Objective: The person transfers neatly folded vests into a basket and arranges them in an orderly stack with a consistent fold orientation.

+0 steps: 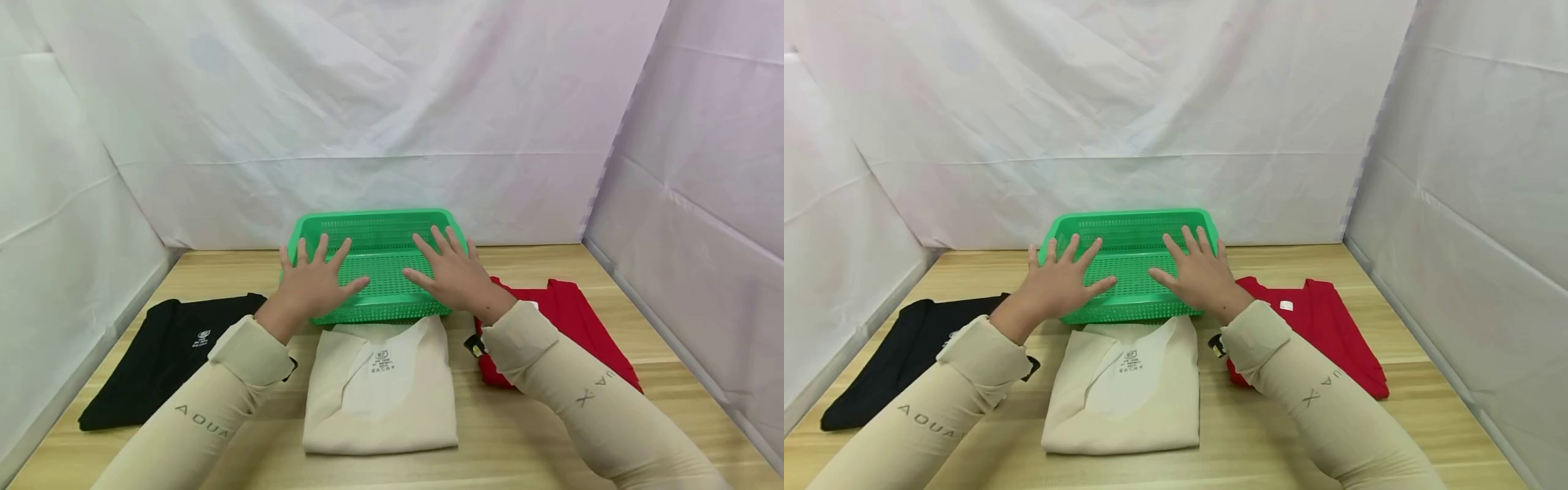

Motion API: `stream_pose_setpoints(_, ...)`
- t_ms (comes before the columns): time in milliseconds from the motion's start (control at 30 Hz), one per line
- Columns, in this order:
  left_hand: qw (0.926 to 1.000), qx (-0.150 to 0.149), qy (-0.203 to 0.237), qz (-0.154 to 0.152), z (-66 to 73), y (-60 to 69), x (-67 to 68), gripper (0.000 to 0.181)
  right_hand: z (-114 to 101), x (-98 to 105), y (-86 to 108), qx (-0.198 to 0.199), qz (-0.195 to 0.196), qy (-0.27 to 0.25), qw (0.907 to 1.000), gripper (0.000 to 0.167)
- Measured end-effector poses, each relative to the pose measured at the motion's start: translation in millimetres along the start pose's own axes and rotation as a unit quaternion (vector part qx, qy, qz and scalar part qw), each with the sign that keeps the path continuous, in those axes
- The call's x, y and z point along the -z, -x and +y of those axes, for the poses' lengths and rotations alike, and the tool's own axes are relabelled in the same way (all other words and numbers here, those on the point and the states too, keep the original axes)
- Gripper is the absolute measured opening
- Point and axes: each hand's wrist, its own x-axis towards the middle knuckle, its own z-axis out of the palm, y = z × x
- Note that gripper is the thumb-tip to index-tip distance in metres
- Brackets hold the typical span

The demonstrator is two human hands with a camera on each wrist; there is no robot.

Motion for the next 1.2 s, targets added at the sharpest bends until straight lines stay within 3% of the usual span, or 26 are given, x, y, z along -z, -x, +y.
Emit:
stream_pose_setpoints(233, 0.9997, -0.014, 0.009, 0.020, 6.3, 3.5, -3.8, 0.085, 0, -2, 7.9, 0.035, 0.028, -0.015, 0.9989, 0.073)
stream_pose_setpoints(333, 0.9971, -0.040, 0.017, 0.062, 12.8, 12.1, -5.0, 0.079, -3, -3, 20.9, 0.086, 0.073, -0.052, 0.9923, 0.066)
stream_pose_setpoints(400, 0.9909, -0.073, 0.020, 0.111, 18.0, 21.1, -4.6, 0.071, -7, -4, 34.0, 0.138, 0.111, -0.075, 0.9813, 0.059)
stream_pose_setpoints(467, 0.9775, -0.126, 0.024, 0.167, 22.6, 32.4, -3.9, 0.058, -11, -6, 49.5, 0.197, 0.147, -0.091, 0.9651, 0.052)
stream_pose_setpoints(567, 0.9443, -0.235, 0.048, 0.225, 25.9, 52.3, -4.5, 0.035, -18, -11, 72.0, 0.269, 0.164, -0.119, 0.9417, 0.042)
stream_pose_setpoints(633, 0.9230, -0.304, 0.069, 0.225, 26.7, 65.9, -7.0, 0.026, -22, -16, 84.7, 0.289, 0.146, -0.147, 0.9347, 0.037)
stream_pose_setpoints(700, 0.9111, -0.351, 0.089, 0.197, 27.9, 77.7, -11.5, 0.025, -22, -21, 94.9, 0.286, 0.114, -0.168, 0.9365, 0.031)
stream_pose_setpoints(767, 0.9125, -0.364, 0.099, 0.158, 28.9, 85.5, -18.5, 0.027, -19, -27, 100.0, 0.269, 0.086, -0.170, 0.9440, 0.028)
stream_pose_setpoints(967, 0.9449, -0.307, 0.108, 0.037, 25.7, 91.0, -43.8, 0.033, 3, -46, 97.3, 0.200, 0.018, -0.100, 0.9745, 0.028)
stream_pose_setpoints(1100, 0.9566, -0.267, 0.116, -0.011, 19.7, 90.6, -59.2, 0.037, 16, -60, 92.2, 0.179, -0.010, -0.090, 0.9797, 0.034)
stream_pose_setpoints(1200, 0.9604, -0.251, 0.119, -0.017, 15.0, 91.1, -67.2, 0.040, 20, -69, 88.2, 0.182, -0.010, -0.099, 0.9783, 0.037)
